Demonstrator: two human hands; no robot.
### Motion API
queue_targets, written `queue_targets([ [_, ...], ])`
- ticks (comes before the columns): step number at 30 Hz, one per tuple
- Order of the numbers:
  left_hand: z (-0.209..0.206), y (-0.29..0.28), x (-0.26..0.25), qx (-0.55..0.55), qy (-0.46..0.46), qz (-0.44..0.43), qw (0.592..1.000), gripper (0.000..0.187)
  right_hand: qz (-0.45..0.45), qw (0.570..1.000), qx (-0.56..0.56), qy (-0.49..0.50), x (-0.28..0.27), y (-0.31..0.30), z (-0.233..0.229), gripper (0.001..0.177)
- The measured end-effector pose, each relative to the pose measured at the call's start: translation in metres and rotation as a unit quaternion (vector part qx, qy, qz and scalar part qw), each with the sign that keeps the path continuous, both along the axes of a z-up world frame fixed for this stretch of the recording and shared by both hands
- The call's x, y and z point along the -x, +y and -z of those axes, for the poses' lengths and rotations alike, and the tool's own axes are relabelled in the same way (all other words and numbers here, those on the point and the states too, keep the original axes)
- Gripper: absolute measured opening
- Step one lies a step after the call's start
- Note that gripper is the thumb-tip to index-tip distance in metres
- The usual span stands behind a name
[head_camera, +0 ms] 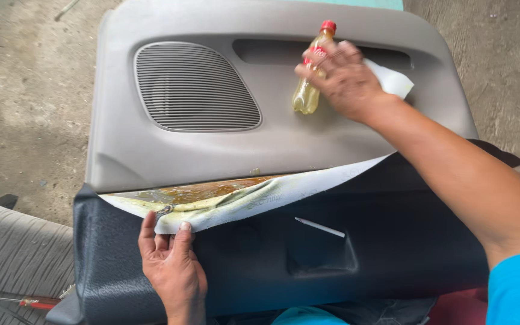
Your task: The person applies adhesive from a bottle to a car door panel, wipes the area with a cloth, and marks the surface with a pen before manipulating a vinyl sheet.
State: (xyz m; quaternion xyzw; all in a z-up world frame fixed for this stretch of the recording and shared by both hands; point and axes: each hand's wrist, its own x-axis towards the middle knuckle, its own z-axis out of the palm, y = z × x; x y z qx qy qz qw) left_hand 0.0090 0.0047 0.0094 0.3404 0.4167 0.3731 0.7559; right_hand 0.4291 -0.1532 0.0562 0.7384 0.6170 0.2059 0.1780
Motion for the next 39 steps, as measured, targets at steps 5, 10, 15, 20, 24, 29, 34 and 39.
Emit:
queue_targets([
  [5, 0.029, 0.014, -0.002, -0.012, 0.043, 0.027, 0.999, 0.055, 0.304, 0.91, -0.202, 0.196, -0.031, -0.096, -0.01, 0.062],
  [10, 0.031, 0.012, 0.008, -0.028, 0.061, 0.033, 0.997, 0.051, 0.458, 0.741, -0.186, 0.454, -0.069, -0.132, 0.031, 0.093],
  [15, 0.022, 0.013, 0.01, -0.025, 0.038, 0.036, 0.998, 0.047, 0.484, 0.763, -0.148, 0.402, -0.082, -0.129, 0.033, 0.1],
  [20, 0.021, 0.022, 0.015, -0.036, 0.105, 0.076, 0.991, 0.05, 0.45, 0.75, -0.197, 0.443, -0.075, -0.123, 0.026, 0.096],
  [24, 0.021, 0.022, 0.013, -0.035, 0.08, 0.077, 0.993, 0.05, 0.399, 0.608, -0.355, 0.587, -0.04, -0.108, -0.005, 0.058],
  [29, 0.02, 0.026, 0.014, -0.034, 0.075, 0.09, 0.993, 0.055, 0.21, 0.413, -0.427, 0.777, 0.042, -0.09, -0.075, 0.055],
  [34, 0.025, 0.026, 0.017, -0.04, 0.059, 0.098, 0.993, 0.05, 0.081, 0.275, -0.369, 0.884, 0.107, -0.059, -0.087, 0.058],
  [39, 0.034, 0.034, 0.037, -0.075, 0.084, 0.114, 0.987, 0.049, 0.1, 0.215, -0.305, 0.922, 0.155, -0.013, -0.059, 0.028],
])
